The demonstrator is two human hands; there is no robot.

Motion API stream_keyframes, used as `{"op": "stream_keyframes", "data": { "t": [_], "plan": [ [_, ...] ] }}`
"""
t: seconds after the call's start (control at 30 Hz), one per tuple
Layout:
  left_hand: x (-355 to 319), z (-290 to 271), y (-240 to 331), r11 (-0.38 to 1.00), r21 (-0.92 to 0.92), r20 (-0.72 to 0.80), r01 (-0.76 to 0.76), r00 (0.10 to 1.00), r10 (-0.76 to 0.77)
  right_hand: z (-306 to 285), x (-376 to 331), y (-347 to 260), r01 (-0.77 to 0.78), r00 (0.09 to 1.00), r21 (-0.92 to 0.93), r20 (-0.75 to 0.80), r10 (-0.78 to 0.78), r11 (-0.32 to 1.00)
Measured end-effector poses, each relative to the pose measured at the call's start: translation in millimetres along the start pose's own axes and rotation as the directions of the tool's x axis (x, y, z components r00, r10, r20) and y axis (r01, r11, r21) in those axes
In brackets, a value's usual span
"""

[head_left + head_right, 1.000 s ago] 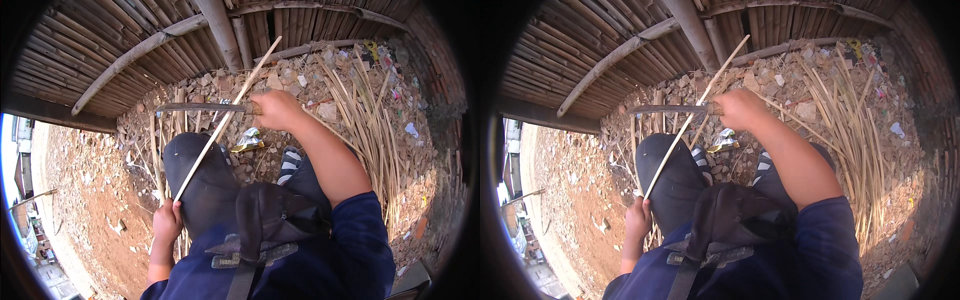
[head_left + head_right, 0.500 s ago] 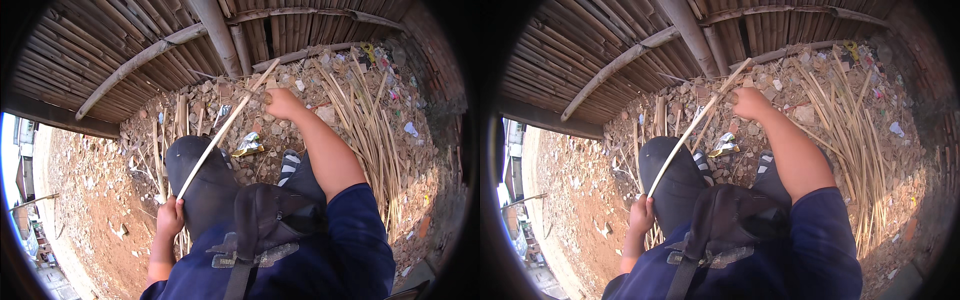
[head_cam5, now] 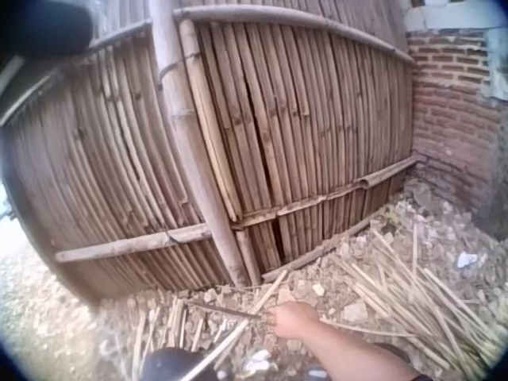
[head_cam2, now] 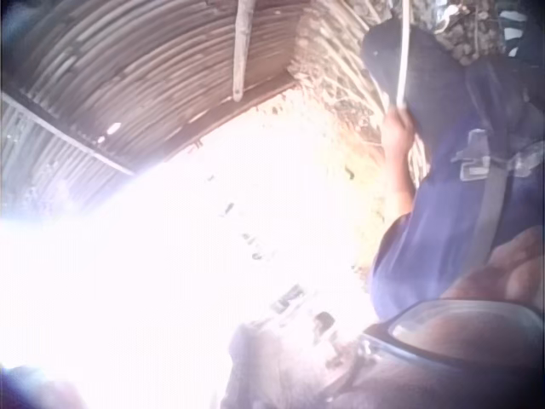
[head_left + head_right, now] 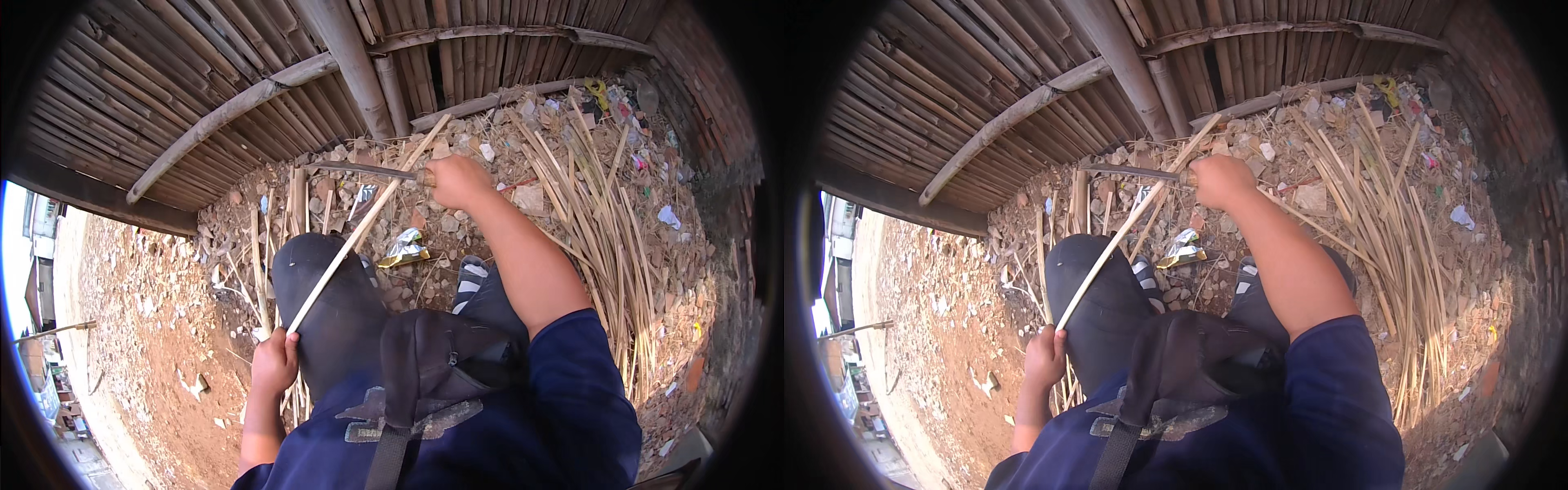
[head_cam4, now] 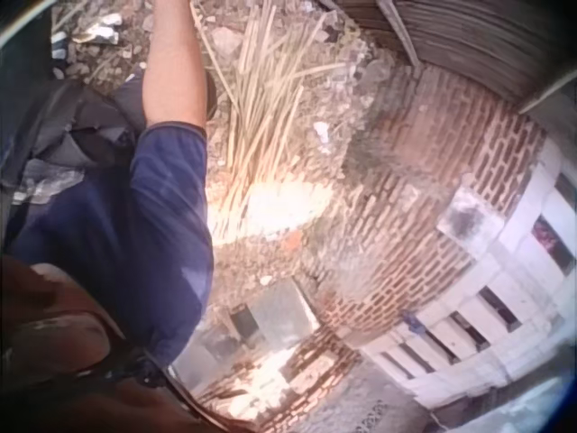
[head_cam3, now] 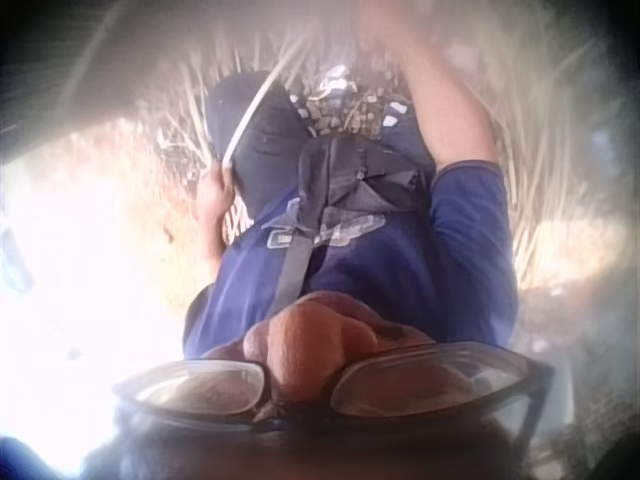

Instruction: The person strips thin layers of wood from a long piece using a large knife by holding the wood in their lap.

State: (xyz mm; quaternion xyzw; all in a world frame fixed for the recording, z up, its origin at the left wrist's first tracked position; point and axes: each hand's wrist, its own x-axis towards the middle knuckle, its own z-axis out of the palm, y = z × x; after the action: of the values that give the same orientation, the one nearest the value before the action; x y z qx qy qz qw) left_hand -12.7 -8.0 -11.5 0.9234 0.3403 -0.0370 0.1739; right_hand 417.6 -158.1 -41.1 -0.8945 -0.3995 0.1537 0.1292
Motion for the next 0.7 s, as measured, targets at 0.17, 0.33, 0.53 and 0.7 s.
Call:
{"op": "stream_keyframes", "data": {
  "t": [0.17, 0.33, 0.53, 0.7],
  "plan": [
    [-7.6, 3.2, -3.5, 1.0, -0.013, -0.005, 0.019, 1.0, -0.019, -9.5, -18.8, -40.2, 0.177, 0.984, 0.071, -0.024, -0.176, 0.982],
    [-5.5, 12.7, -5.5, 1.0, -0.027, -0.052, -0.007, 0.999, 0.005, 0.3, 5.5, 17.3, -0.115, 0.991, 0.15, -0.056, 0.124, 0.982],
    [-2.5, 1.9, -2.5, 0.997, 0.069, -0.012, 0.019, 1.0, -0.018, -9.2, 6.1, 21.4, -0.127, 0.969, 0.188, -0.186, 0.162, 0.974],
    [-4.1, 9.8, -10.1, 1.0, -0.03, -0.028, -0.001, 1.0, 0.0, -34.1, -19.6, -17.5, 0.15, 0.986, 0.127, -0.096, -0.138, 0.981]
  ]
}}
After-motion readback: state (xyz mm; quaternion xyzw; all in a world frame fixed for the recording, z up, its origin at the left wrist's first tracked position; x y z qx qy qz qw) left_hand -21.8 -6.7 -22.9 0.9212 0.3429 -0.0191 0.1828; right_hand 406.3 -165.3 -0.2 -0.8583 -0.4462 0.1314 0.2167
